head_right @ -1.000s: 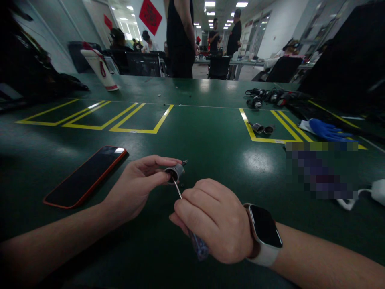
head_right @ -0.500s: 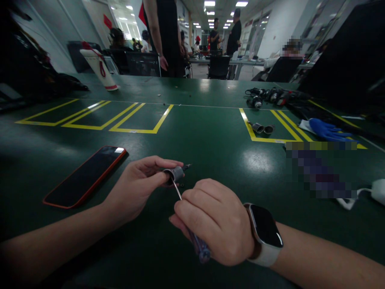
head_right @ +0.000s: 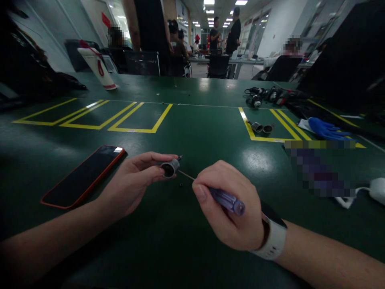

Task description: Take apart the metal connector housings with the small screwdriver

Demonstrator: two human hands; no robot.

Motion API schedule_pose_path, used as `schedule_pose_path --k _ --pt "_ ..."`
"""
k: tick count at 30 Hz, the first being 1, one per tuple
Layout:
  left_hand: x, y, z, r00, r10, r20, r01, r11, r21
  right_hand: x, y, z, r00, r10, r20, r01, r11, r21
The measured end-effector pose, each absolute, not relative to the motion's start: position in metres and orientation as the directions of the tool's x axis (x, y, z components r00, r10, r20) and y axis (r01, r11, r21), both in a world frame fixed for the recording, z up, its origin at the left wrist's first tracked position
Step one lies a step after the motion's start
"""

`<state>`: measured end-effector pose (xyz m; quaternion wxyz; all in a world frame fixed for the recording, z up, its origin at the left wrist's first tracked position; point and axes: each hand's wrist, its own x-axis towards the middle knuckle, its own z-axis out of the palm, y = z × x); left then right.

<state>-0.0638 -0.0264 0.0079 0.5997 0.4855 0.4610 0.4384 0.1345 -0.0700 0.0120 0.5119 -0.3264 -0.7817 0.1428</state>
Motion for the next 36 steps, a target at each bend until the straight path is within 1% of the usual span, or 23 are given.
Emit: schedule_pose_path --k 3,6,8,15,19,22,25,27,28,30,32,33,34,36 --pt "-0.064 -0.024 0.008 0.164 0.981 -0.106 -0.087 0.121 0.989 0.131 -0.062 0.003 -0.209 0.787 0.581 0.375 0.613 -0.696" --pt "-0.066 -0.023 0.007 0.156 0.982 -0.102 -0.096 0.118 0.988 0.129 -0.053 -0.003 -0.232 0.869 0.436 0.396 0.494 -0.774" --pt "-0.067 -0.022 0.006 0.168 0.98 -0.103 -0.095 0.12 0.988 0.13 -0.049 -0.006 -0.237 0.883 0.404 0.401 0.468 -0.788" --pt "-0.067 -0.023 0.007 0.179 0.979 -0.102 -0.107 0.123 0.987 0.13 -0.046 -0.013 -0.292 0.871 0.396 0.431 0.489 -0.758" --pt "-0.066 -0.023 0.007 0.18 0.977 -0.111 -0.103 0.131 0.986 0.129 -0.047 -0.008 -0.333 0.866 0.374 0.454 0.495 -0.741" --pt "-0.067 -0.023 0.007 0.182 0.975 -0.124 -0.1 0.144 0.984 0.131 -0.048 -0.001 -0.333 0.885 0.326 0.492 0.458 -0.741" --pt "-0.067 -0.022 0.006 0.176 0.974 -0.145 -0.109 0.165 0.98 0.133 -0.047 0.0 -0.301 0.917 0.263 0.476 0.383 -0.792" --pt "-0.067 -0.022 0.006 0.167 0.973 -0.16 -0.117 0.181 0.976 0.133 -0.046 -0.005 -0.269 0.937 0.221 0.395 0.317 -0.862" --pt "-0.067 -0.022 0.006 0.161 0.973 -0.168 -0.12 0.188 0.975 0.133 -0.045 -0.008 -0.248 0.946 0.211 0.328 0.287 -0.9" --pt "-0.067 -0.022 0.006 0.15 0.973 -0.175 -0.123 0.194 0.973 0.133 -0.044 -0.013 -0.205 0.949 0.24 0.153 0.273 -0.95" --pt "-0.067 -0.022 0.007 0.153 0.972 -0.179 -0.121 0.198 0.973 0.133 -0.046 -0.016 -0.155 0.927 0.341 0.008 0.346 -0.938" --pt "-0.068 -0.022 0.006 0.159 0.971 -0.18 -0.117 0.199 0.973 0.134 -0.047 -0.016 -0.131 0.903 0.41 -0.026 0.41 -0.912" --pt "-0.068 -0.022 0.006 0.166 0.97 -0.18 -0.114 0.2 0.973 0.135 -0.049 -0.015 -0.123 0.869 0.479 -0.023 0.48 -0.877" --pt "-0.068 -0.022 0.006 0.175 0.967 -0.183 -0.105 0.203 0.974 0.136 -0.053 -0.011 -0.152 0.787 0.598 0.072 0.612 -0.788"
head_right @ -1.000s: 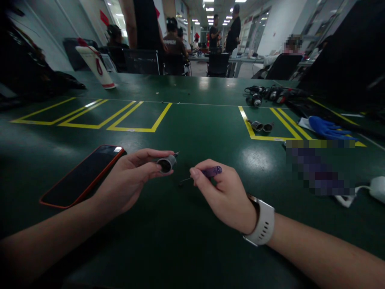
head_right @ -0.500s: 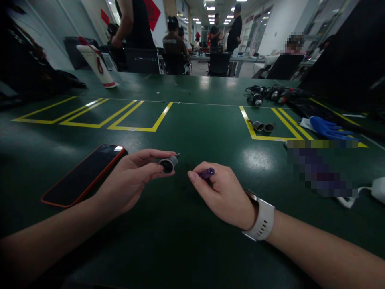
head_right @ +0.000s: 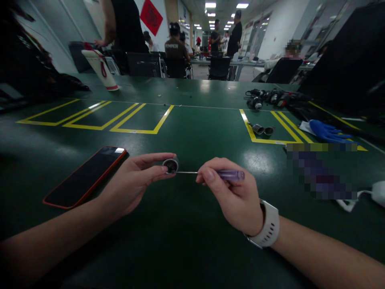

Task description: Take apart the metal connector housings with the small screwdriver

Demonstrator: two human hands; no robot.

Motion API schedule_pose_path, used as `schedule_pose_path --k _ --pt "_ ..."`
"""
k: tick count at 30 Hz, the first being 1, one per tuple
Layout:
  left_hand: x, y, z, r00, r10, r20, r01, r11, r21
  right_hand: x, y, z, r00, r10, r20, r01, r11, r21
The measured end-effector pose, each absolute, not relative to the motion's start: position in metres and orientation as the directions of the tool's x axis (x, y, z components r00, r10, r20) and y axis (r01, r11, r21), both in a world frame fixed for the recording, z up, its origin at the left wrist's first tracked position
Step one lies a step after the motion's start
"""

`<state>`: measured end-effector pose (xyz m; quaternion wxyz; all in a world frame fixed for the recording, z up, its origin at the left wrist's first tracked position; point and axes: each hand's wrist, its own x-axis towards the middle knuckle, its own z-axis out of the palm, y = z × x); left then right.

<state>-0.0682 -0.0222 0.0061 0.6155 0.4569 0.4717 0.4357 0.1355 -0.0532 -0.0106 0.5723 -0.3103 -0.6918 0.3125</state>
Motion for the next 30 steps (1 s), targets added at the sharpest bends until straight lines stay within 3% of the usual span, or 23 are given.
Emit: schedule_pose_path --k 4,10,25,30 --pt "-0.066 -0.025 0.006 0.176 0.966 -0.187 -0.095 0.206 0.974 0.133 -0.059 -0.002 -0.358 0.622 0.697 0.297 0.783 -0.547" --pt "-0.062 -0.027 0.006 0.176 0.972 -0.158 -0.057 0.17 0.984 0.127 -0.06 0.0 -0.51 0.444 0.737 0.41 0.878 -0.246" --pt "-0.059 -0.03 0.007 0.15 0.987 -0.063 0.052 0.056 0.997 0.122 -0.066 -0.001 -0.623 0.265 0.736 0.416 0.909 0.024" --pt "-0.059 -0.03 0.007 0.157 0.986 -0.063 0.051 0.055 0.997 0.122 -0.068 -0.001 -0.625 0.258 0.737 0.434 0.899 0.054"
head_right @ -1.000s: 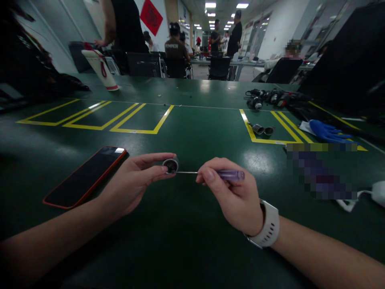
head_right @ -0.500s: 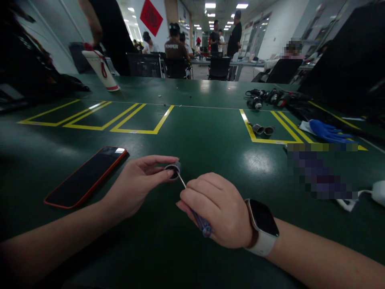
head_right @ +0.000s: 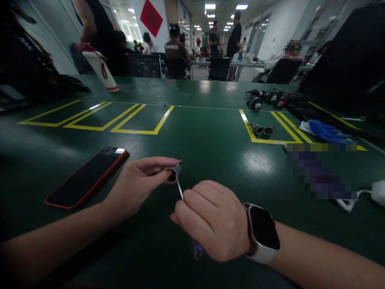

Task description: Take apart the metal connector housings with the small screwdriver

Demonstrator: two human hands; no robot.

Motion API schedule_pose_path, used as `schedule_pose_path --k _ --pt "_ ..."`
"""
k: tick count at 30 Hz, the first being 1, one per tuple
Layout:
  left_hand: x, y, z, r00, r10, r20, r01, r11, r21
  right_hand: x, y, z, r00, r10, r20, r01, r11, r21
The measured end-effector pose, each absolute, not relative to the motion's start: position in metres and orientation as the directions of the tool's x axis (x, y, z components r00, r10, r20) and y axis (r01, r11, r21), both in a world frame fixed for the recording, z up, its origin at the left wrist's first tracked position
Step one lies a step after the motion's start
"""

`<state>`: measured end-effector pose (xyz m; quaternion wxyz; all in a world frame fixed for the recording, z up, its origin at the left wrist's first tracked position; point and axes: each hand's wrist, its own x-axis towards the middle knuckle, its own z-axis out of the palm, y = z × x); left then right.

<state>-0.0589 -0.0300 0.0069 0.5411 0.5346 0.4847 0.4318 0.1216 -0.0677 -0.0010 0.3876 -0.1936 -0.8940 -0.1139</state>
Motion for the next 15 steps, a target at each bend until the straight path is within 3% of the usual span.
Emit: schedule_pose_path --k 15 --pt "-0.0598 -0.0306 0.0055 0.153 0.988 -0.021 0.069 0.011 0.998 0.1208 -0.0671 -0.0016 -0.631 0.242 0.737 0.429 0.9 0.072"
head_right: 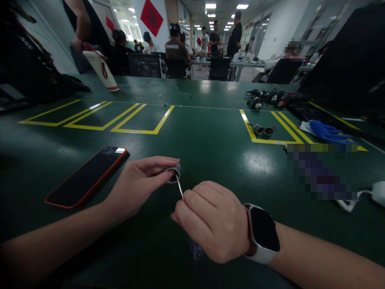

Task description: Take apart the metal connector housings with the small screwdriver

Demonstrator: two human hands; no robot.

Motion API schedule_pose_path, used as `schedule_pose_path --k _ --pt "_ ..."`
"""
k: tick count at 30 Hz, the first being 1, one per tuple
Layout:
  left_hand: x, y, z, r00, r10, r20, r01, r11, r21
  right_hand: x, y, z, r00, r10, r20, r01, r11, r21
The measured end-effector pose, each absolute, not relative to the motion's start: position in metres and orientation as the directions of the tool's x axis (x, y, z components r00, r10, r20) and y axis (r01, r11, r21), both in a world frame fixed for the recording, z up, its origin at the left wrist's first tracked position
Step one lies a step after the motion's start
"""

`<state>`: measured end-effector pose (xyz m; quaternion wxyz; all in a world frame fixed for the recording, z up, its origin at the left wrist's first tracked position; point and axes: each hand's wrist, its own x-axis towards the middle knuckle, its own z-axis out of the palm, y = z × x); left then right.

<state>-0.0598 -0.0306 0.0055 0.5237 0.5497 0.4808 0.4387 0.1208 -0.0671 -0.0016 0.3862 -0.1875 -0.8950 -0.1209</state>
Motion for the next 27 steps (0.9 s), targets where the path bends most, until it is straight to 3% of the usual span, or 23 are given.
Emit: schedule_pose_path --k 11,18,27 --pt "-0.056 -0.0315 0.0074 0.113 0.992 -0.049 0.086 0.039 0.996 0.118 -0.0688 -0.0044 -0.68 0.178 0.712 0.431 0.882 0.19" --pt "-0.0591 -0.0298 0.0041 0.127 0.992 -0.01 0.07 0.001 0.998 0.1203 -0.0665 -0.0036 -0.624 0.287 0.727 0.444 0.896 0.028" --pt "-0.0598 -0.0298 0.0043 0.157 0.987 -0.023 0.094 0.008 0.996 0.12 -0.0645 -0.0058 -0.636 0.244 0.732 0.417 0.907 0.06"
